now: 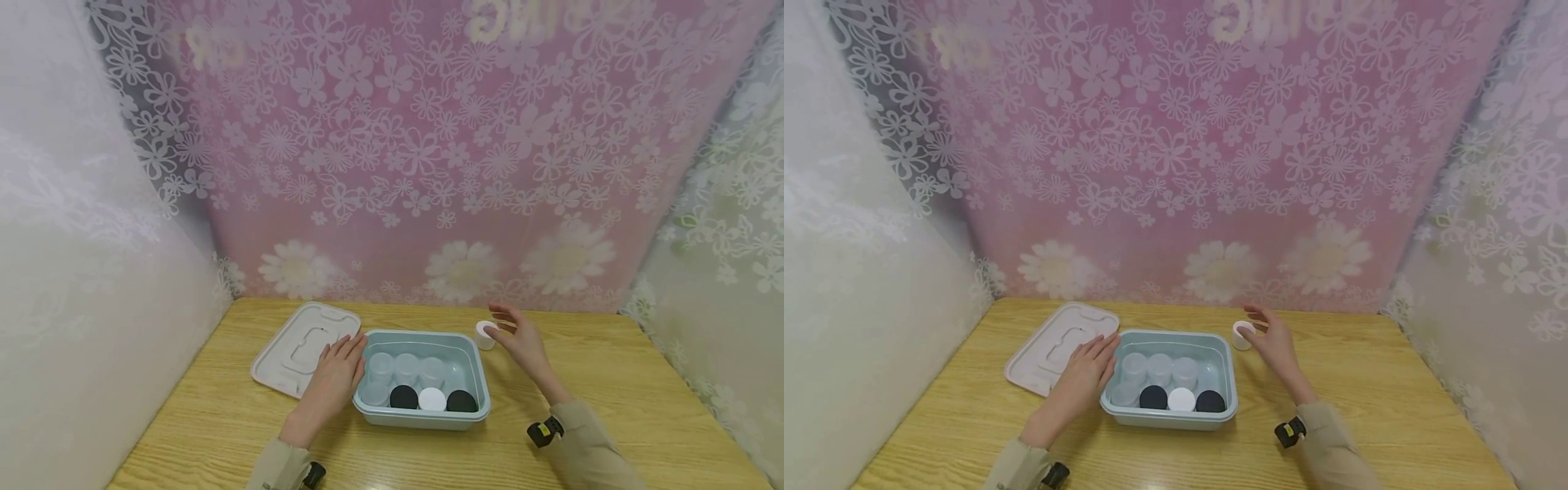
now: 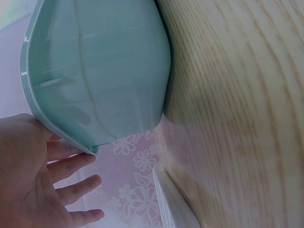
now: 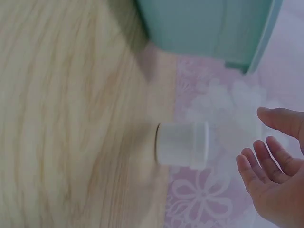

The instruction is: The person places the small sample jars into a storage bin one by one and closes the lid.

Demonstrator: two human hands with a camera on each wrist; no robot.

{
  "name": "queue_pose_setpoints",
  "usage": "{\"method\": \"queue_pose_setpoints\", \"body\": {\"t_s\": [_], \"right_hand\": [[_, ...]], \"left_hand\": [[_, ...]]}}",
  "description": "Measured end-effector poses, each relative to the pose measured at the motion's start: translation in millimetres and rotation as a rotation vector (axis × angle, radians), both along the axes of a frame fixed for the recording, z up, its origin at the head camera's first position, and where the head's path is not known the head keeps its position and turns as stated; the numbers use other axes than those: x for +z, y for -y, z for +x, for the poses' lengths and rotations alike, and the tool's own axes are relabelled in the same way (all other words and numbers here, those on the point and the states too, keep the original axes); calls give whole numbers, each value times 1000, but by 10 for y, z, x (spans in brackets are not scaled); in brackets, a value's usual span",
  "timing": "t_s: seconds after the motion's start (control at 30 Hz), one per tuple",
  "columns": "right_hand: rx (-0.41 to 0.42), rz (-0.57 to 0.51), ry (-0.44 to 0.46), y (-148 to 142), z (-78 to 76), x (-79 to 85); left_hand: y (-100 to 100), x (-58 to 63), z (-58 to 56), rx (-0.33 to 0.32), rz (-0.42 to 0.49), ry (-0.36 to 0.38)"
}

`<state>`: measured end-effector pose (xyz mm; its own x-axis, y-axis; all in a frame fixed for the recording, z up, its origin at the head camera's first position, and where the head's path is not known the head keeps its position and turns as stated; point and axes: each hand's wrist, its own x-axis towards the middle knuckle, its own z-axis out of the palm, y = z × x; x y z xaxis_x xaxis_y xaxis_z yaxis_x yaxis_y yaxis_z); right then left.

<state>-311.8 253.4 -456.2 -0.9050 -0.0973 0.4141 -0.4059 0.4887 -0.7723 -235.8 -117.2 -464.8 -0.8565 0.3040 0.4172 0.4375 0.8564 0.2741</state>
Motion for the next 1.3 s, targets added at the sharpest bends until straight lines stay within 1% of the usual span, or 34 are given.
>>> {"method": "queue_pose_setpoints", "body": {"t_s": [0.17,0.27,0.37,0.57,0.93,1.1,1.2,1.3], "right_hand": [[-17,68,49,-45,-121,-68],[-29,114,92,-52,-171,-92],[-33,136,135,-44,-202,-107],[-39,168,185,-15,-227,-130],[-86,265,249,-33,-221,-171],[-97,244,262,-31,-198,-156],[-92,199,258,-11,-168,-119],[-84,154,232,14,-133,-59]], "left_hand": [[1,13,16,-2,6,-7],[0,17,20,-4,5,-8],[-1,14,20,-4,1,-12],[-1,9,17,1,-12,-29],[-1,2,14,-1,-16,-50],[-5,-3,0,-16,-12,-75],[-1,-9,-4,-18,-14,-90],[8,-15,-6,-18,-17,-107]]}}
